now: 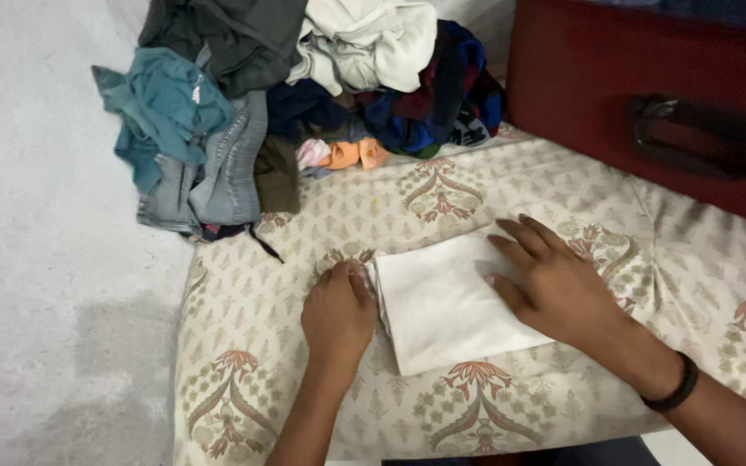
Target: The person unfolds a white t-shirt with a colorful graphic print on a patterned bedsheet. They smooth out the fabric, fold the sleeves inward, and then fold the shirt into a compact rectangle. Finally, the person places the folded t-shirt into an open red suitcase.
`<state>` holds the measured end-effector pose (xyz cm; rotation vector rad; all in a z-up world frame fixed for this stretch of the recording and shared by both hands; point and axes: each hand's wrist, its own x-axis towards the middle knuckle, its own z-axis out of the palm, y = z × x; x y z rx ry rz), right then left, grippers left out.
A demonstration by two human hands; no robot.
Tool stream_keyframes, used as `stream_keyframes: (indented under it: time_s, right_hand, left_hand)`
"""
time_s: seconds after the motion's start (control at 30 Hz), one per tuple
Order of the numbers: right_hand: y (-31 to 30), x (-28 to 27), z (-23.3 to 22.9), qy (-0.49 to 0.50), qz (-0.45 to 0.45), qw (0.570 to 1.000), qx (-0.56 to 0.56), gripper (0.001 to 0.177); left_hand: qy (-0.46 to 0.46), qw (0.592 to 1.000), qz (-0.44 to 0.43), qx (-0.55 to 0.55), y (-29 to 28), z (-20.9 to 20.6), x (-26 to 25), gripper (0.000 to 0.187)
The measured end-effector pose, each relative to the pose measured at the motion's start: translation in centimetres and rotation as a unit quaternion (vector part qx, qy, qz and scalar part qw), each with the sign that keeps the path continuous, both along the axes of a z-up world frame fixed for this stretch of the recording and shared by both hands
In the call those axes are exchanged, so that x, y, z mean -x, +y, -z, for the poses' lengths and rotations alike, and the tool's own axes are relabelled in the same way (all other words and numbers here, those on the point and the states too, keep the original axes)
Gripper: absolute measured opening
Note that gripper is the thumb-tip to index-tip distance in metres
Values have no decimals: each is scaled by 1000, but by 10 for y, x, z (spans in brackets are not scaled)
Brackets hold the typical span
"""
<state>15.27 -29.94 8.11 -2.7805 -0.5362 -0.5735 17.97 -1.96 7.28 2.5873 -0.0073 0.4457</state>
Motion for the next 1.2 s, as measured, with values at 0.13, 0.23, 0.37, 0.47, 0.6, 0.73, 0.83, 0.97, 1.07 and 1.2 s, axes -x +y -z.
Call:
stream_keyframes:
  time_s: [0.13,0.23,0.37,0.47,0.6,0.73,0.83,0.97,1.07,1.2]
  right_hand:
    - [22,-10,-18,-11,-111,993,-26,35]
    - [43,-25,-22,-11,-182,982,-44,27]
    - [60,-43,-21,2,-203,979,-29,31]
    - [63,-53,-15,3,-197,979,-45,27]
    - [57,-53,-2,-8,-204,975,-81,23]
    - [53,-52,3,-32,-189,976,-100,27]
    - [55,-51,1,-19,-200,975,-91,25]
    - [56,-48,2,-14,-188,978,-86,24]
    - [56,-47,3,-18,-184,979,-81,23]
    - [56,-47,4,-22,-186,979,-77,22]
  left_hand:
    - [34,999,-1,25,2,-9,-12,21]
    - [59,998,-6,37,-5,-13,-15,28]
    - [66,997,-2,34,-13,-19,-14,35]
    - [74,997,4,-5,-15,-16,-17,32]
    - [50,994,0,99,-10,-2,-27,28]
    - [132,904,20,406,-7,17,-38,27]
    - [111,916,8,386,-6,15,-28,24]
    - [1,997,-2,76,-6,-3,1,34]
    - [-3,1000,-5,21,-15,-15,20,38]
    - [66,998,14,-5,-25,-21,32,35]
